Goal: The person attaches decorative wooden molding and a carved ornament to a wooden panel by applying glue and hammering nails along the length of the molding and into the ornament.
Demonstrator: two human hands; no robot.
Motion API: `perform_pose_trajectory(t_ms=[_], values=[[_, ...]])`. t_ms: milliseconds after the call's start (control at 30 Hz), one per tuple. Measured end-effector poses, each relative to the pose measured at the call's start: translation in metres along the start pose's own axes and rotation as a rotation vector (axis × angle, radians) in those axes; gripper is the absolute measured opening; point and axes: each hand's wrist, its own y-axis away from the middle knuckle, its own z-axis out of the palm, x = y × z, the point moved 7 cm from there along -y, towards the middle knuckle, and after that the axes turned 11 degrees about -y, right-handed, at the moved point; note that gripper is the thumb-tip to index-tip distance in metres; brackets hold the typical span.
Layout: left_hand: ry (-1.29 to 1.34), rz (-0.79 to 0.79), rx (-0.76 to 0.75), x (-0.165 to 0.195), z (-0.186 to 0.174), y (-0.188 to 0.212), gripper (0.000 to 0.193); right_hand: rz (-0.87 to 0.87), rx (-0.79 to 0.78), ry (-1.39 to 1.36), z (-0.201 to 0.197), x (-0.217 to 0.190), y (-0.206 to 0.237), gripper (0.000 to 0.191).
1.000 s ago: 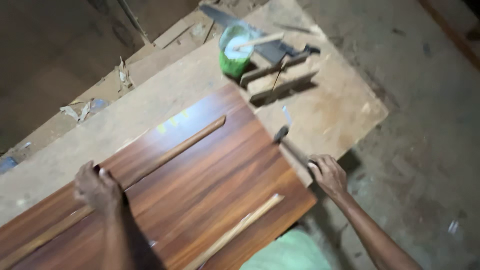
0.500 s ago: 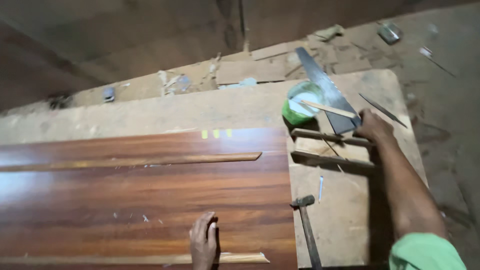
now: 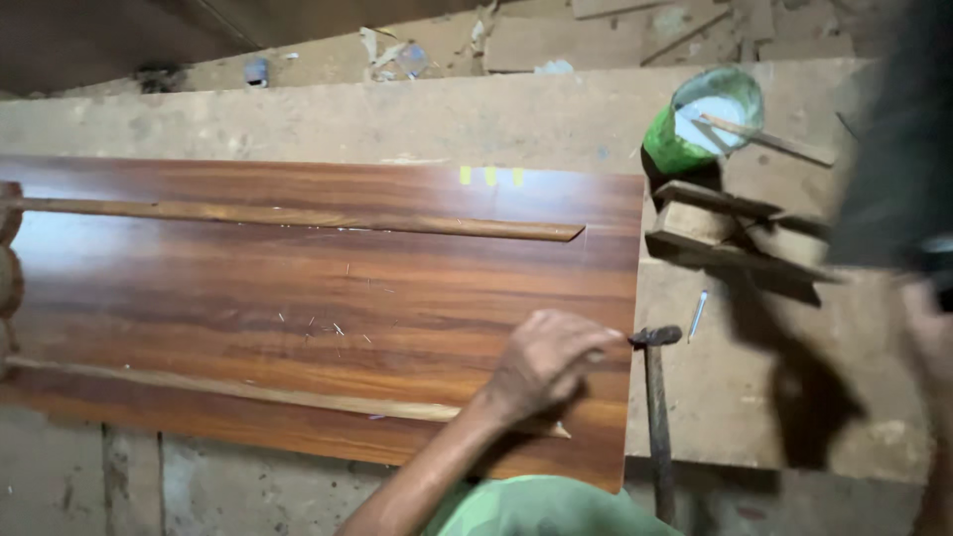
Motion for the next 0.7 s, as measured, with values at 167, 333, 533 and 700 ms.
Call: perform_pose_trajectory(t_ms=[167, 333, 533, 700], values=[[-0.171, 0.213, -0.013, 0.030, -0.034, -0.018, 0.056, -0.311, -0.101, -0.265, 0.022, -0.180, 0.070, 0.045], [-0.290, -0.056, -0.501, -0.079, -0.050, 0.034, 0.057, -0.730, -0.244, -0.181, 0.052, -0.332, 0.092, 0.065], [-0.049, -0.511, -0.267, -0.208, -0.094, 0.102, 0.041, -0.876, 0.057, -0.408, 0.047, -0.419, 0.064, 0.056], [0.120, -0.724, 0.005, -0.296, -0.115, 0.091, 0.078, -0.388, 0.028, -0.553, 0.075, -0.371, 0.020, 0.057]])
